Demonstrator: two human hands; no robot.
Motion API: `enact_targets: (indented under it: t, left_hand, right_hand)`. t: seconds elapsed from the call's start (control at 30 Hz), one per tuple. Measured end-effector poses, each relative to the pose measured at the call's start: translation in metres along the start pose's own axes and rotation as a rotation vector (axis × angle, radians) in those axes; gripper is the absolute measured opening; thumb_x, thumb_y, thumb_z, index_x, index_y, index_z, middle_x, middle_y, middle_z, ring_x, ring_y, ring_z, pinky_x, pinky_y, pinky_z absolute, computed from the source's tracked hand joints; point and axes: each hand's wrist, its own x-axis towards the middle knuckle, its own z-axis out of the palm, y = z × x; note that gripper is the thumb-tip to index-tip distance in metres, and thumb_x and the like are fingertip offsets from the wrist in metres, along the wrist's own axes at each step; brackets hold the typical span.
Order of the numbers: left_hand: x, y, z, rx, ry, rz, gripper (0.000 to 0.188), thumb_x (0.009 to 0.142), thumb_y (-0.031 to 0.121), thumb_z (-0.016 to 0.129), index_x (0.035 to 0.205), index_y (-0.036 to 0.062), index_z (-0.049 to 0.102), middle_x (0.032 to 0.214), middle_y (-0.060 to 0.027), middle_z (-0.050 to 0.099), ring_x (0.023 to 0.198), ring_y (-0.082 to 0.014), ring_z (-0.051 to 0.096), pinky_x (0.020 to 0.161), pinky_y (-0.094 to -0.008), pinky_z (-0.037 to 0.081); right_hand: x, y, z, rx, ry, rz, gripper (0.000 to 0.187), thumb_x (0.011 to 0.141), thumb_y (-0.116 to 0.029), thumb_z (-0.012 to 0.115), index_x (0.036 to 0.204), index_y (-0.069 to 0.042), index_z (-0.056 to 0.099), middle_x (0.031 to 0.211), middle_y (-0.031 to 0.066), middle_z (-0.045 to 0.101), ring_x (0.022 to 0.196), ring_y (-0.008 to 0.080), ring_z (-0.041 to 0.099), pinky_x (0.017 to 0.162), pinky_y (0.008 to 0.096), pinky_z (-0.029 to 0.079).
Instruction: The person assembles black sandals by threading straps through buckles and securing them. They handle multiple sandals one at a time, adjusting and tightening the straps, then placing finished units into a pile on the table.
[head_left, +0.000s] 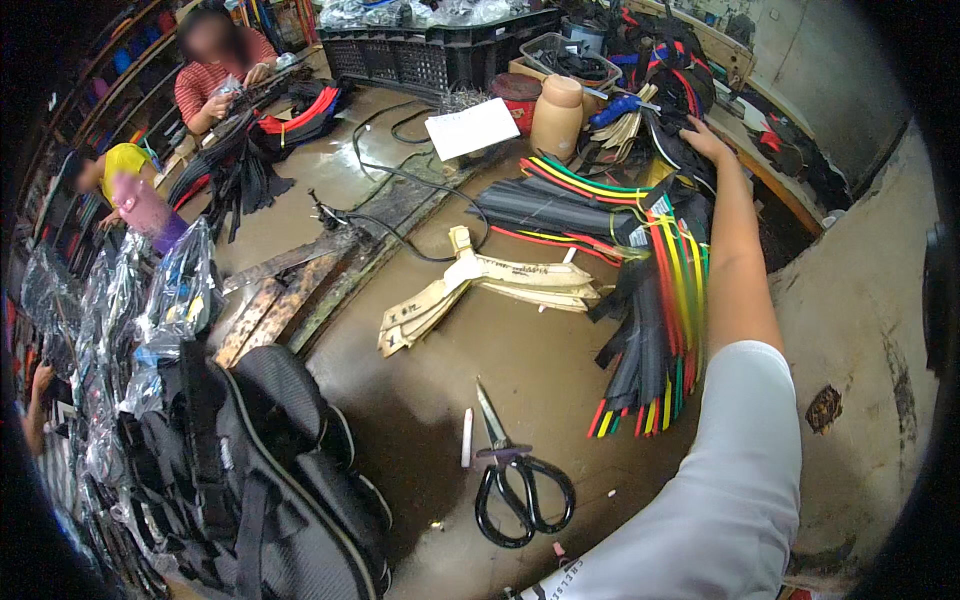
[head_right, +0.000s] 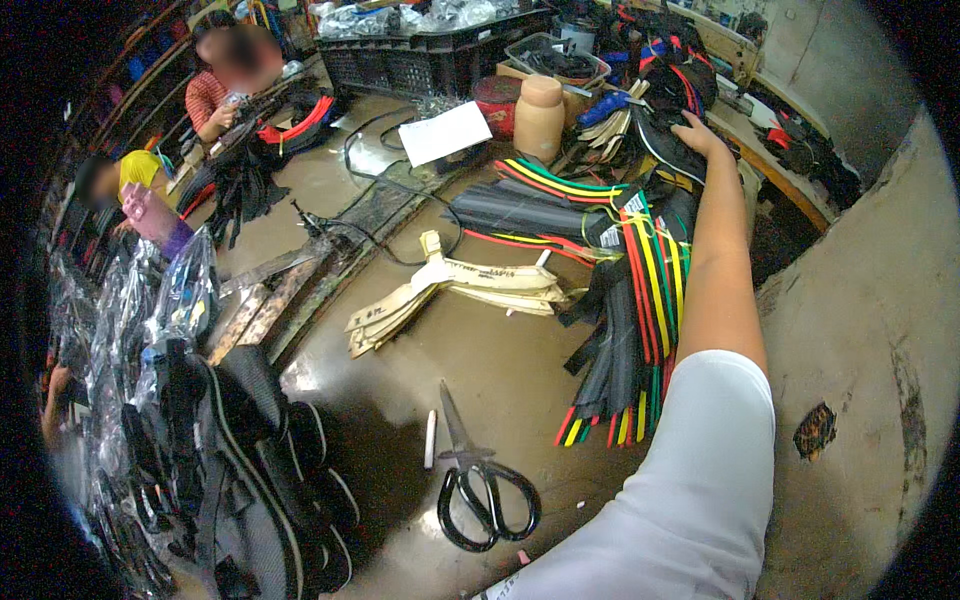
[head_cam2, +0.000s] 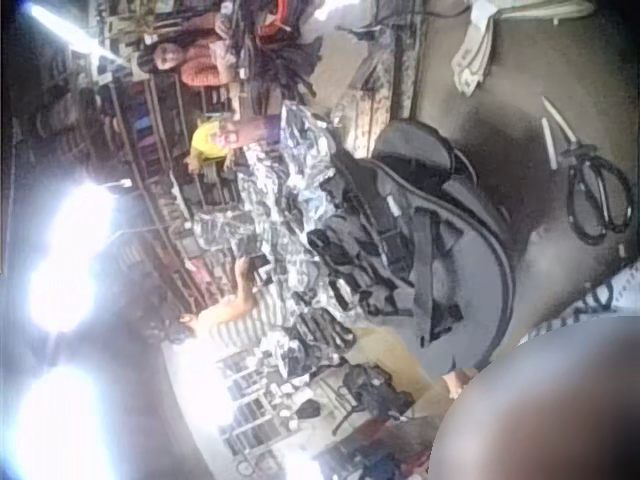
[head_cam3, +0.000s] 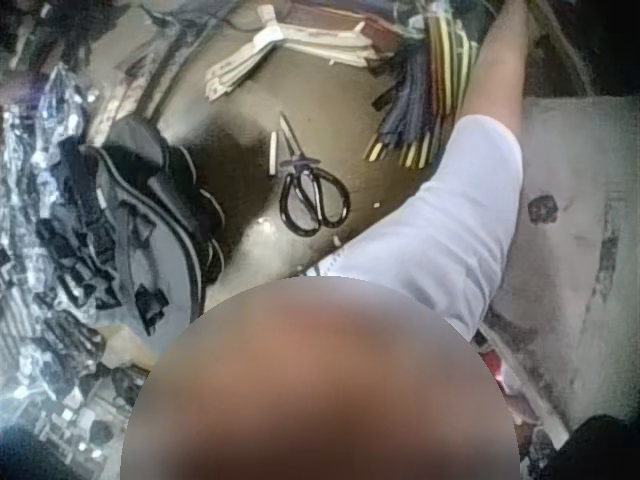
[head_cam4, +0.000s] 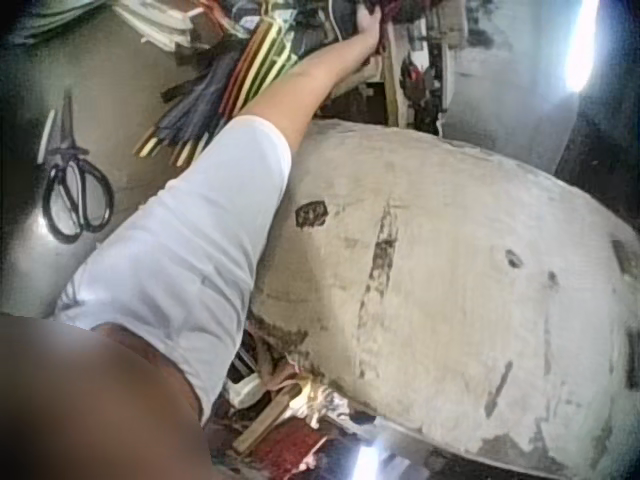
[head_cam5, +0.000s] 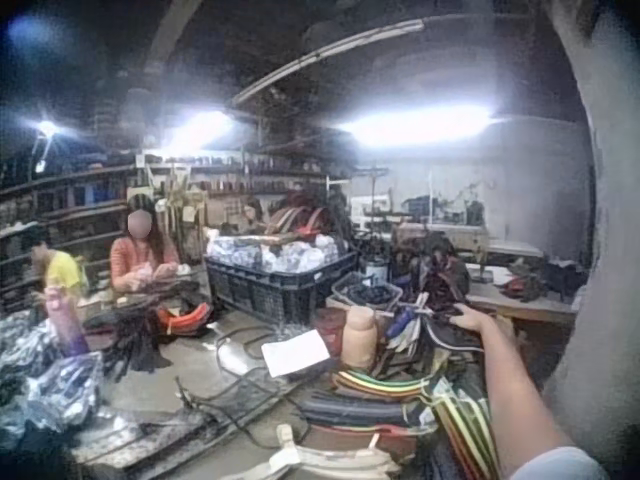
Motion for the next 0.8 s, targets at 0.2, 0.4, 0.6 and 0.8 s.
enact_targets:
  t: [0.2,0.4,0.6,0.8]
  left_hand:
    - [0.002,0.003,0.017,0.07,-0.023,0.011,0.026,0.093,0.024,0.059,0.098,-0.0016,0.059,0.082,-0.0083,0.059,0.072,-0.0165,0.052,0.066,-0.03,0.043]
    - [0.004,0.006,0.021,0.124,-0.045,0.023,0.027,0.094,0.025,0.06,0.099,-0.0015,0.059,0.083,-0.0083,0.059,0.072,-0.0164,0.052,0.067,-0.0304,0.043]
    - [0.009,0.006,0.016,0.144,-0.067,0.033,0.028,0.094,0.026,0.06,0.1,-0.0014,0.06,0.084,-0.0084,0.06,0.073,-0.0163,0.052,0.067,-0.0308,0.043]
    - [0.014,0.004,-0.015,0.157,-0.093,0.068,0.03,0.094,0.028,0.06,0.101,-0.0013,0.06,0.084,-0.0085,0.061,0.074,-0.0163,0.053,0.068,-0.0312,0.044]
  right_hand:
    - [-0.006,-0.016,0.01,-0.391,0.246,0.311,0.072,0.087,-0.025,0.053,0.151,-0.033,0.021,0.146,0.0214,0.041,0.135,0.038,0.04,0.106,0.0556,0.033]
    - [0.012,-0.033,0.012,-0.522,0.038,-0.138,0.074,0.086,0.002,0.045,0.147,-0.035,0.028,0.124,0.0266,0.058,0.115,0.0411,0.057,0.096,0.0568,0.041]
    - [0.024,-0.015,0.017,-0.392,0.247,-0.186,0.024,0.093,-0.019,0.055,0.113,-0.007,0.053,0.103,0.0304,0.062,0.1,0.0469,0.06,0.082,0.0505,0.047]
    - [-0.007,-0.043,-0.075,-0.096,0.857,0.151,0.064,0.093,-0.057,0.039,0.109,-0.002,0.066,0.107,0.0266,0.065,0.104,0.0441,0.061,0.091,0.0507,0.046]
